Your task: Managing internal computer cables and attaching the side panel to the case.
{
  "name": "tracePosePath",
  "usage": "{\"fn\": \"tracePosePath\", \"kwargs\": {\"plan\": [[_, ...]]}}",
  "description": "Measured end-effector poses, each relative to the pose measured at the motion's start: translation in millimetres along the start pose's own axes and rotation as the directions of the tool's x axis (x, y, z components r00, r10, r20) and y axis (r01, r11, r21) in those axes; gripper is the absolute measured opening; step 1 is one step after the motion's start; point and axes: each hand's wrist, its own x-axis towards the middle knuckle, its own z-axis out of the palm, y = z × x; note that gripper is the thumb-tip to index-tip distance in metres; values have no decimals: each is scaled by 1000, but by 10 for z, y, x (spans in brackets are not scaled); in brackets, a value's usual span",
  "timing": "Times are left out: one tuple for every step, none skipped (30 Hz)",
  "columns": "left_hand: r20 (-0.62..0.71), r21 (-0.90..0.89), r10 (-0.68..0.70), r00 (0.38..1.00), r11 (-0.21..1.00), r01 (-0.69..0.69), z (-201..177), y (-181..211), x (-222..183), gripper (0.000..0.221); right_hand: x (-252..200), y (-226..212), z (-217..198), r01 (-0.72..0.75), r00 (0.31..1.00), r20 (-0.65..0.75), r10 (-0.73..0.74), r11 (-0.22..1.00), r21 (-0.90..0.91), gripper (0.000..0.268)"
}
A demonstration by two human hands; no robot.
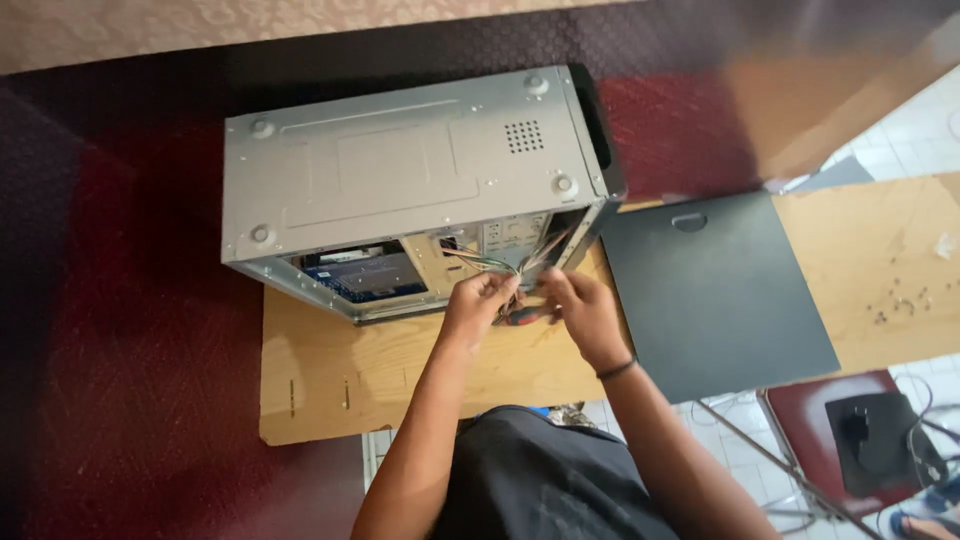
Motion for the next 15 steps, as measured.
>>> {"fn": "tracePosePath", "kwargs": {"plan": [[3,3,-4,1000,1000,4,-9,-24,16,17,-16,151,-57,159,975,-127,-182,972,-170,23],[7,6,-8,1000,1000,8,-18,-52,32,17,-30,306,-117,287,902,-216,-375,892,-351,22],[5,6,-12,1000,1000,12,-13,-63,34,17,-119,272,-66,283,904,-214,-371,893,-351,22],[4,13,-26,1000,1000,26,-3,-76,36,20,-206,240,-21,465,811,-138,-569,769,-439,14],[6,18,-44,999,999,44,33,-93,29,23,-305,199,-2,615,680,-44,-732,602,-509,19],[7,14,-52,999,999,52,47,-105,23,23,-337,193,57,609,686,-43,-727,605,-513,19],[-3,48,-41,999,998,42,65,-112,32,22,-354,182,114,660,615,15,-789,504,-557,26],[-13,81,-30,999,996,31,79,-119,38,22,-373,172,174,701,539,77,-839,396,-593,33],[-14,78,-30,999,996,31,58,-210,104,22,-326,185,197,702,539,80,-838,394,-593,33],[-20,111,-20,1000,994,22,31,-304,171,25,-278,201,224,708,501,96,-860,344,-617,33],[-29,144,-17,999,989,21,-5,-423,197,28,-262,239,254,711,469,116,-876,296,-638,33],[-35,140,-24,999,990,28,-3,-400,136,28,-264,301,258,712,475,122,-871,299,-636,33],[-44,128,-16,999,992,22,-5,-354,119,26,-224,341,272,695,502,102,-858,331,-638,31],[-53,115,-9,999,993,15,-8,-304,103,24,-182,379,286,678,529,83,-844,362,-640,30],[-64,112,-11,998,994,18,-45,-354,129,24,-155,396,288,683,531,91,-842,362,-634,30]]}}
